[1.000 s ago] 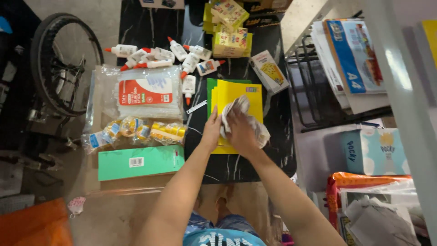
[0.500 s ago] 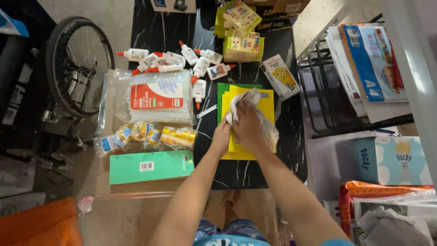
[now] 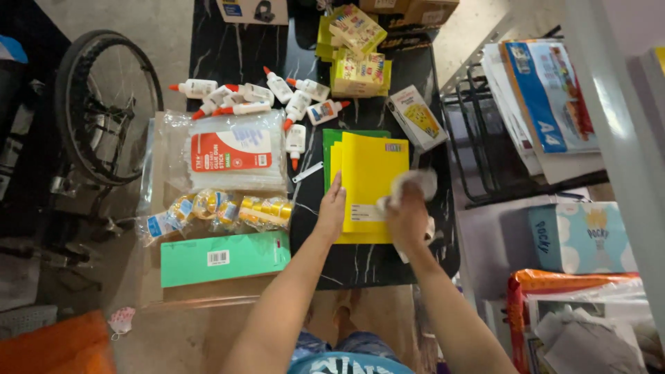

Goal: Cleaning and organizing notebooks and glue bottles on a workspace.

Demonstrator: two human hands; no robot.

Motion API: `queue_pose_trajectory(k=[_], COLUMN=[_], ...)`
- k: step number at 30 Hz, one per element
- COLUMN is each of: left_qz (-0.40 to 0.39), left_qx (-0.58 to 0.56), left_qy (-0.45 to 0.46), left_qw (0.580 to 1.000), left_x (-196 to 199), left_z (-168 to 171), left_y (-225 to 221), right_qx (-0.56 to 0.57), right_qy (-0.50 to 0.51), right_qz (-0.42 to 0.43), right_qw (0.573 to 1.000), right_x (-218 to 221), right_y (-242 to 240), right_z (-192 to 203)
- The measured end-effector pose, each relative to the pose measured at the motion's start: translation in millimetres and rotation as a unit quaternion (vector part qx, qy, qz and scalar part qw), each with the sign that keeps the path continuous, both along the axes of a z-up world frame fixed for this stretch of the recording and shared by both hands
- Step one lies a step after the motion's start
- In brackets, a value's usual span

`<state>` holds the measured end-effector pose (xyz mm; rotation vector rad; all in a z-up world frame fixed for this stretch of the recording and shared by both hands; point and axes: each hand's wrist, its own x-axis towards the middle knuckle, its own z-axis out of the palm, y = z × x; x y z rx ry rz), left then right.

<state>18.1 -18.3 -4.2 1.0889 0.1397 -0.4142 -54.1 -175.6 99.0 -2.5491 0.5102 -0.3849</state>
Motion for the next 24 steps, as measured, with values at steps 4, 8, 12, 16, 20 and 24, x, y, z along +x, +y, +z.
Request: queue_pose_trajectory(k=[4, 8, 12, 16, 20, 24], left_qz=[-0.004, -0.003, -0.064, -0.024, -0.241, -0.127], left_qx=[0.015, 0.041, 0.389, 0.307, -0.337, -0.242], left_qy=[-0.039, -0.094, -0.289, -0.319, 0.128, 0.164], left_qw=[0.999, 0.995, 0.872, 0.896, 0.901, 0.948], left_x=[-2, 8, 33, 22, 12, 1], left_z=[1, 10, 47, 92, 99, 25], left_y=[-6, -28, -59, -68, -25, 8], right_qx=[0.271, 0.283, 0.314, 0.133, -0.016, -0.008], right_qy=[0.136, 0.081, -0.007, 0.002, -0.016, -0.016], right_qz=[-0.109, -0.091, -0.076, -0.026, 0.151, 0.195], right_qw=[0.947, 0.951, 0.946, 0.991, 0.988, 0.981], right_x=[-17, -19, -18, -25, -21, 6], right_y=[-51, -70, -72, -7, 44, 38], right_z=[-36, 10, 107, 170, 102, 13])
